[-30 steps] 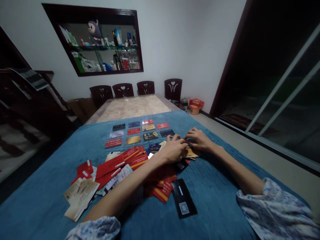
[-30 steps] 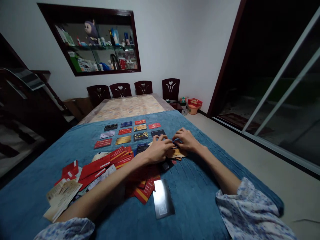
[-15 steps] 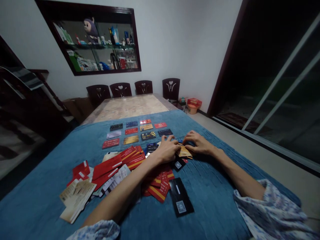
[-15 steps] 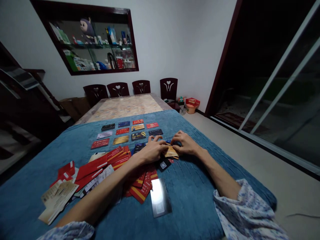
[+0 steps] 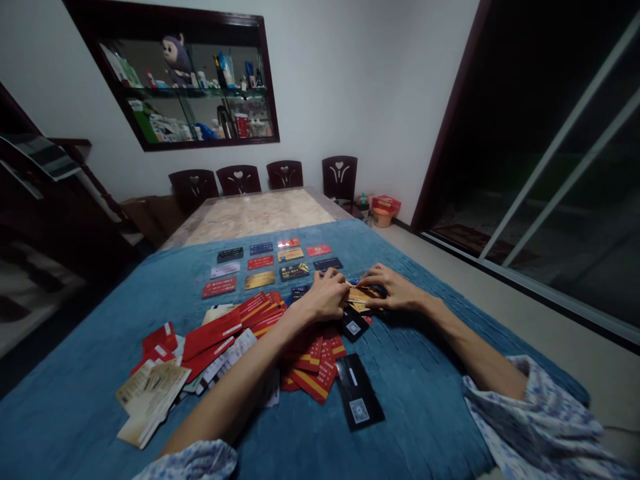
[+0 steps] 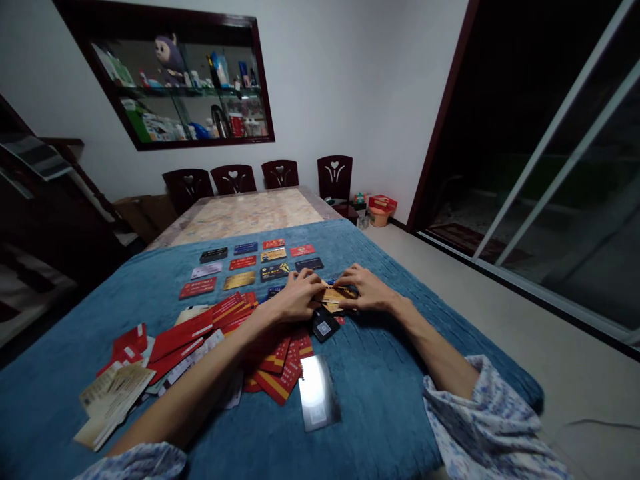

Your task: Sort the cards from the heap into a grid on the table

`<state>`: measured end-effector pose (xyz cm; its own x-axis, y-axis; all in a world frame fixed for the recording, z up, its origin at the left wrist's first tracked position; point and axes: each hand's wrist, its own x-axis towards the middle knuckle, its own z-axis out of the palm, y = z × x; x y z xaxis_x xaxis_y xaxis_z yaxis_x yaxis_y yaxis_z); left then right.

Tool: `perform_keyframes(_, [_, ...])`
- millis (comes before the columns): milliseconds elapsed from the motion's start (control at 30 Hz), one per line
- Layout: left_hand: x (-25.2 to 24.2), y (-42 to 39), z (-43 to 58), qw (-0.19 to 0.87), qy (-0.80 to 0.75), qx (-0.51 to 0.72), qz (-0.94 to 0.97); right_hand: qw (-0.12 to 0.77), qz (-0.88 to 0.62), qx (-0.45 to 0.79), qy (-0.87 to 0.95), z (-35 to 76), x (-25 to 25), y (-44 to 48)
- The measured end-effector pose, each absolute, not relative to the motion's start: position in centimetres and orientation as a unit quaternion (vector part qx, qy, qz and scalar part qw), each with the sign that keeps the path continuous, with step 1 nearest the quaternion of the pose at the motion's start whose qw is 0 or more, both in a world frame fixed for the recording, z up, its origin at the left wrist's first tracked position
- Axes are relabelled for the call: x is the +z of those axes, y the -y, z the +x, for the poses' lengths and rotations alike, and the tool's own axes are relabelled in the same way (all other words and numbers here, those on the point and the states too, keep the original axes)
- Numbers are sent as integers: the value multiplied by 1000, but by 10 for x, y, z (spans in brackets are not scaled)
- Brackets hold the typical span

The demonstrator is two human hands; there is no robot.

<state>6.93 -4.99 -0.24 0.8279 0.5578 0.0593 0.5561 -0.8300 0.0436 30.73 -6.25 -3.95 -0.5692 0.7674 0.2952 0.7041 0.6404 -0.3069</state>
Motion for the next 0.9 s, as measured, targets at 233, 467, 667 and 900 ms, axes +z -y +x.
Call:
perform_keyframes(233, [-6, 49, 69, 5, -292, 59, 955, 206, -420, 79, 880, 308, -42, 62])
perform_keyframes(467, [-2, 49, 69, -9, -267, 34, 963, 209, -412, 84, 883, 306, -40, 63])
perform_keyframes(667, [2, 46, 67, -11, -263, 23, 965, 216, -408, 91, 882, 304, -37, 66])
perform_keyframes(900, [6, 41, 65, -37, -258, 93, 961, 238, -416, 66, 875, 302, -39, 63])
